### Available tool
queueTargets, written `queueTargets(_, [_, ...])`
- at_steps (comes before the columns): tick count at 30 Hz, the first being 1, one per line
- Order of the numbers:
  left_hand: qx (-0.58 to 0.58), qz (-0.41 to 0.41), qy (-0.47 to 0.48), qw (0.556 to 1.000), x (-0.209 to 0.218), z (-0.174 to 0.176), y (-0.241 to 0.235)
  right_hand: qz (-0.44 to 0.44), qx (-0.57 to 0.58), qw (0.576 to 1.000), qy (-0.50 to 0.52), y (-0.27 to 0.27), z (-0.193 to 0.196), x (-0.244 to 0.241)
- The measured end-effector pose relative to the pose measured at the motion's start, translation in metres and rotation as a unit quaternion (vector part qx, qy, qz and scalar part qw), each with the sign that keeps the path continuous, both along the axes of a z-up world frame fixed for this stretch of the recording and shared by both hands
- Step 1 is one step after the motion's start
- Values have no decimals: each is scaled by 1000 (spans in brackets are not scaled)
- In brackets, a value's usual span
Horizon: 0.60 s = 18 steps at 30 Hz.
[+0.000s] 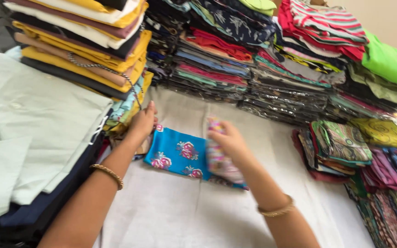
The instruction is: The person folds various pieces of clothing, including a red and green garment, a patterned scarf, a teal shirt, and several other patterned fabrics. They unfold each item, fold it neatly into a smaller rectangle, and place it on a growing stack to the right.
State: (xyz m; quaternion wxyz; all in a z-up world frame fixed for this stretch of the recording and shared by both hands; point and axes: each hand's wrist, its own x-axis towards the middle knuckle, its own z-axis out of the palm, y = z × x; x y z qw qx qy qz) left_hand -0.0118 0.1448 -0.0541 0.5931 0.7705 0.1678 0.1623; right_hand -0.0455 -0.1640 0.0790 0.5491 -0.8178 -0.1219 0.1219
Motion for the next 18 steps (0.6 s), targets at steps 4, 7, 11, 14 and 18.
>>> queueTargets(4, [35,16,-14,999,1,1,-3,115,76,986,93,61,6,-22])
queueTargets(7, [62,25,-16,998,-1,5,-3,86,18,995,49,34,13,-6])
queueTargets(11, [72,22,-3,997,-15,21,-13,0,-82,995,-56,-58,-14,42])
queueTargets(14, [136,32,4,990,-16,25,-14,-24,-310,949,-58,-101,-42,54])
queueTargets(18, [220,28,-25,975,-30,31,-23,-18,-295,954,50,-82,-63,27])
